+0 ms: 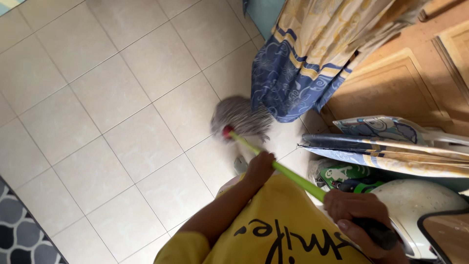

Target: The person cleans the tiled floor using a mop, moving it across different areas of the room and through a doorway.

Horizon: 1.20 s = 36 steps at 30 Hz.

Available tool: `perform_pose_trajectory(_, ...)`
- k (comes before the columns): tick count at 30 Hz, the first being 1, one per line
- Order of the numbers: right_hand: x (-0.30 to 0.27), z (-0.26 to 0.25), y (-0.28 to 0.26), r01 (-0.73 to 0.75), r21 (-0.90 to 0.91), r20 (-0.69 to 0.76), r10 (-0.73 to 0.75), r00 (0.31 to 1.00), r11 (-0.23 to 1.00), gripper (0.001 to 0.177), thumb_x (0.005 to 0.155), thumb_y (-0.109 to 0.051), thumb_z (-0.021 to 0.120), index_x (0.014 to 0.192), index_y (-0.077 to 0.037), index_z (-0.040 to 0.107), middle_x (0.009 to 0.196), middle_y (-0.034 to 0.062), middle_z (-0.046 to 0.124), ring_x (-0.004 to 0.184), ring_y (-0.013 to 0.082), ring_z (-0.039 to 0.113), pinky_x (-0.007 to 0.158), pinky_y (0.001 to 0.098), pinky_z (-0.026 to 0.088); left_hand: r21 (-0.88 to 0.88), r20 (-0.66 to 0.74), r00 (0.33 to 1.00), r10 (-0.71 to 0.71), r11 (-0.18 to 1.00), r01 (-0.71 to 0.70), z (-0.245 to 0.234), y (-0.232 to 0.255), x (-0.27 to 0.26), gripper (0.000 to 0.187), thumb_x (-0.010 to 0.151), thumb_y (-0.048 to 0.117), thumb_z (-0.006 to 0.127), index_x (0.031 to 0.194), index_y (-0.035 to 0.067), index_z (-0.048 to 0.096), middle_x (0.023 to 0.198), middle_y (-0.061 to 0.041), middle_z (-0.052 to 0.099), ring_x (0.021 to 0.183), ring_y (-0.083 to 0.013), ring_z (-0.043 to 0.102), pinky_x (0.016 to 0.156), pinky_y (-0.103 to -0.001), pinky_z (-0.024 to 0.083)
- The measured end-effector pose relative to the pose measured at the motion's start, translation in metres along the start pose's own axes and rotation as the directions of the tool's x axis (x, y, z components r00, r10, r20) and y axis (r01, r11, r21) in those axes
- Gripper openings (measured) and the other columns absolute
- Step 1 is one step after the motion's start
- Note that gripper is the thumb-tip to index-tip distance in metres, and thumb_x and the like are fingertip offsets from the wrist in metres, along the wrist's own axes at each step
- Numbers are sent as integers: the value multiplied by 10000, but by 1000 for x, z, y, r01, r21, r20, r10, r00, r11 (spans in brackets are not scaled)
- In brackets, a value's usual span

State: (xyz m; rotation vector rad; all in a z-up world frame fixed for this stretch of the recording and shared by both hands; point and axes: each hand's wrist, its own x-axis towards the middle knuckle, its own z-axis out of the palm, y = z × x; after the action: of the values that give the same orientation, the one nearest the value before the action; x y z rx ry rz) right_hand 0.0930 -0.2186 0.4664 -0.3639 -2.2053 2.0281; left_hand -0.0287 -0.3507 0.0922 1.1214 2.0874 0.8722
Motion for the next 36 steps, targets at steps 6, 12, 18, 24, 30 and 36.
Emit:
perform_pose_trajectory(6, 23, 23, 55, 3, 251, 269, -73, 960, 968, 150, 821, -52, 614, 725, 5, 514, 708, 140, 563, 686, 266, 556, 707, 400, 475, 55, -35, 957, -289, 955, 291, -10, -49, -92, 158, 887, 166, 693, 999, 55, 694, 981, -166, 669, 890, -338, 702, 768, -450, 587)
perform_pose_trajectory(12, -9, 20, 90, 29, 438, 105, -83, 991, 899, 95, 870, 85, 579, 925, 13, 549, 735, 130, 547, 715, 245, 521, 767, 448, 500, 147, 9, 953, -303, 943, 299, 49, -83, -85, 135, 934, 180, 691, 953, 47, 681, 973, -172, 678, 914, -331, 696, 792, -455, 604)
perform_pose_trajectory(18, -67, -14, 41, 99, 276, -185, -48, 982, 956, 76, 843, 62, 573, 905, 35, 539, 708, 116, 545, 693, 235, 519, 787, 454, 498, 70, -29, 996, -84, 994, 86, 101, -14, -31, 91, 892, 84, 678, 945, 25, 635, 938, -177, 652, 899, -336, 657, 828, -477, 573)
perform_pose_trajectory(24, -110, -44, 18, -19, -2, -336, 17, 942, 1000, 171, 829, 79, 555, 692, 13, 476, 674, 85, 517, 671, 215, 492, 759, 409, 471, 36, -85, 974, 212, 977, -210, 158, 64, 46, 104, 957, 125, 664, 886, 55, 633, 880, -152, 650, 902, -339, 668, 889, -469, 560)
perform_pose_trajectory(30, -148, -59, 26, -135, -192, -509, 19, 861, 972, 124, 851, 114, 538, 746, 60, 501, 719, 91, 552, 720, 211, 553, 763, 348, 497, -315, 110, 967, 229, 931, -184, 244, 128, 79, 92, 904, 137, 645, 930, 63, 692, 908, -167, 689, 824, -352, 709, 763, -462, 582)
perform_pose_trajectory(36, -191, -78, 44, -222, -213, -604, 50, 796, 951, 82, 834, 100, 560, 765, 72, 527, 742, 102, 583, 712, 206, 556, 735, 341, 482, -221, 274, 896, 350, 929, -296, 295, 168, 94, 307, 981, 299, 667, 814, 42, 690, 818, -161, 704, 807, -353, 704, 752, -487, 560)
